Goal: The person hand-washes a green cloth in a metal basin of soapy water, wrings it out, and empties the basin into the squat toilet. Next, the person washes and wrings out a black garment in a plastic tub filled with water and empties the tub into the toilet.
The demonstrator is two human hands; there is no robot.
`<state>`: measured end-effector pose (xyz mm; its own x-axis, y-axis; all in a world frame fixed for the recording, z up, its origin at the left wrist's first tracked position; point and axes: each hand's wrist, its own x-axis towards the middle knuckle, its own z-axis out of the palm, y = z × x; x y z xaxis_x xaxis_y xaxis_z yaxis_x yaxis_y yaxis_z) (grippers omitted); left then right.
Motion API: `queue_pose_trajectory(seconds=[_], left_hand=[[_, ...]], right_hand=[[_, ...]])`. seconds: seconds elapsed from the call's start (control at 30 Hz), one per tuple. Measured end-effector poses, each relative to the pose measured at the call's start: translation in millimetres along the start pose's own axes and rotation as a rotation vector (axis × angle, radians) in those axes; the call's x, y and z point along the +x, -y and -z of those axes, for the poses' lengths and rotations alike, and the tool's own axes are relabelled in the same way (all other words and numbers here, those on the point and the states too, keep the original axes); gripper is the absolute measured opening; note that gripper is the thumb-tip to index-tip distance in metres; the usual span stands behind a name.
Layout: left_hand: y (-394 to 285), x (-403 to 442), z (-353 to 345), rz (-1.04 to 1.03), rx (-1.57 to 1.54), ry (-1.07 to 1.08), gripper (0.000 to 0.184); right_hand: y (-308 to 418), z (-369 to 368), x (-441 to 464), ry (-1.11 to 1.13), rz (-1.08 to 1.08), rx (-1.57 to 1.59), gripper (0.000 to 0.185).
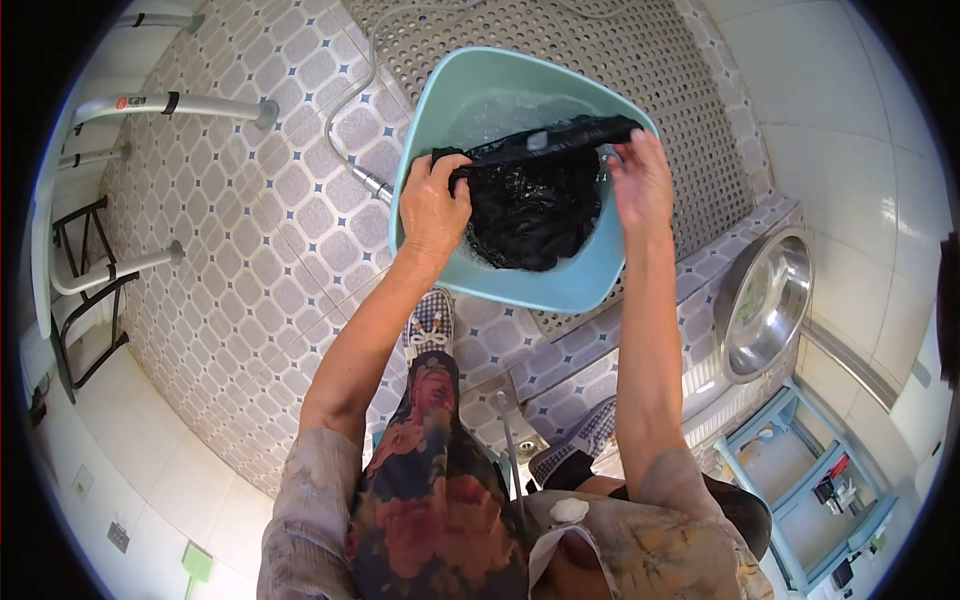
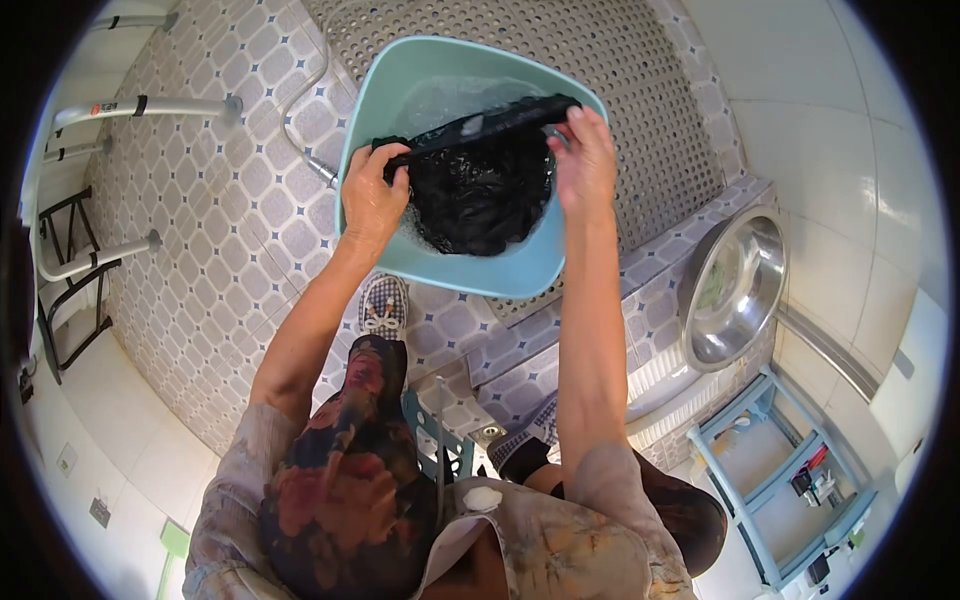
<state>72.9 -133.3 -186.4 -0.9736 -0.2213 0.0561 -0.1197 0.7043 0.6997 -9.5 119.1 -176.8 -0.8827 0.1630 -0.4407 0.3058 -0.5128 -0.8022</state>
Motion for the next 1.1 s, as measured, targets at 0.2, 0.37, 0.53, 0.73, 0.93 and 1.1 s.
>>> queue_pose_trajectory(seconds=[0.2, 0.37, 0.53, 0.73, 0.93, 1.1], left_hand=[[-7, -15, 7, -0.232, 0.124, 0.030, 0.028], [-8, -25, 17, -0.265, 0.186, 0.027, 0.021], [-19, -18, 22, -0.172, 0.208, 0.106, 0.023], [-23, 14, 15, 0.038, 0.278, 0.227, 0.034], [-23, 23, 8, 0.135, 0.434, 0.402, 0.038], [-18, 22, 12, 0.118, 0.470, 0.579, 0.045]], right_hand=[[3, 21, -39, -0.037, 0.034, -0.566, 0.016], [-5, -6, -54, -0.042, 0.429, -1.254, 0.021], [-19, -31, -42, -0.052, 0.716, -1.489, 0.022], [-30, -33, -24, -0.006, 0.285, -1.738, 0.045], [-39, -23, -36, -0.002, 0.315, -1.704, 0.050], [-36, -23, -50, -0.121, 0.285, -1.472, 0.029]])
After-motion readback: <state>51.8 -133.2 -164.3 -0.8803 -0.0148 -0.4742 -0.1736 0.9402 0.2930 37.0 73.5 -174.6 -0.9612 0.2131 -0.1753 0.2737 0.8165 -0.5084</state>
